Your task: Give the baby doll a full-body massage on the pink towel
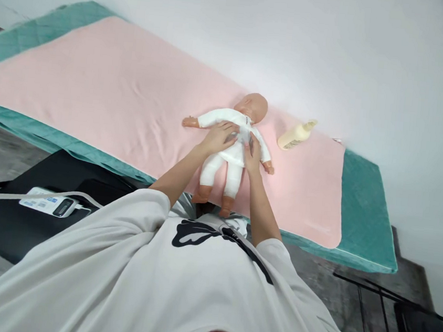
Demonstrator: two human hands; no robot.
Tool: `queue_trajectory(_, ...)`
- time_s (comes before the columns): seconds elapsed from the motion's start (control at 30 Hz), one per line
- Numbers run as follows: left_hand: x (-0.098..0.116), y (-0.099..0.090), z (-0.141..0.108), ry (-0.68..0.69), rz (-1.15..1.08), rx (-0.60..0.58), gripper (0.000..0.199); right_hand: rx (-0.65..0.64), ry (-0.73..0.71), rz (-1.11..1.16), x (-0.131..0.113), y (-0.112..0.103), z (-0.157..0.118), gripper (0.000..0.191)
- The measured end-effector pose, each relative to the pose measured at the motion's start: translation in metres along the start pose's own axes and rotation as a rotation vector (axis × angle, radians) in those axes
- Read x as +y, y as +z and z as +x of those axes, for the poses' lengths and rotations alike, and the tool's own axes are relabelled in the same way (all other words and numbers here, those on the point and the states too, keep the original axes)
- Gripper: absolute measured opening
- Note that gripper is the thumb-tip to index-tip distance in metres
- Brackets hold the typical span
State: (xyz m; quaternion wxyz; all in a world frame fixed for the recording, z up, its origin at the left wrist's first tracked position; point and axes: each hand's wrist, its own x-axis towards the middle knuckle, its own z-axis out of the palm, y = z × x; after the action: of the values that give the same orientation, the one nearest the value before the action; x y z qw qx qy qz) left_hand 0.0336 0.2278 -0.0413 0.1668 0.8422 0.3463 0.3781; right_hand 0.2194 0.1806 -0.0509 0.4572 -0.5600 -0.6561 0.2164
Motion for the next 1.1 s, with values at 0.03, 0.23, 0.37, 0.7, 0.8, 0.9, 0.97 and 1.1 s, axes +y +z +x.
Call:
queue_trajectory(0.03, 0.002, 0.001, 0.004, -0.018, 0.021, -0.017, 0.036, 0.006, -0.007, -0.013, 0.005, 0.002, 0.002, 0.074)
queue_trajectory(0.23, 0.006, 0.009, 0.008, -0.143, 0.087, -0.097, 0.042, -0.015, -0.016, -0.087, 0.021, 0.008, -0.001, 0.078)
queue_trajectory(0.37, 0.004, 0.010, 0.007, -0.183, 0.092, -0.120, 0.045, -0.018, 0.001, -0.102, 0.025, 0.010, -0.001, 0.071)
queue_trajectory(0.7, 0.011, 0.004, 0.024, -0.167, 0.135, -0.110, 0.047, -0.022, -0.060, -0.148, 0.026, 0.007, 0.025, 0.066)
queue_trajectory(0.8, 0.011, 0.005, 0.031, -0.196, 0.170, -0.121, 0.043, -0.058, -0.069, -0.168, 0.025, 0.011, 0.032, 0.069)
queue_trajectory(0.9, 0.012, 0.007, 0.033, -0.234, 0.197, -0.137, 0.042, -0.068, -0.030, -0.175, 0.026, 0.015, 0.034, 0.069)
queue_trajectory(0.97, 0.013, 0.009, 0.033, -0.254, 0.199, -0.143, 0.041, -0.068, -0.017, -0.168, 0.027, 0.016, 0.033, 0.069)
queue_trajectory(1.1, 0.012, 0.012, 0.030, -0.285, 0.191, -0.151, 0.042, -0.076, 0.001, -0.142, 0.027, 0.017, 0.031, 0.065)
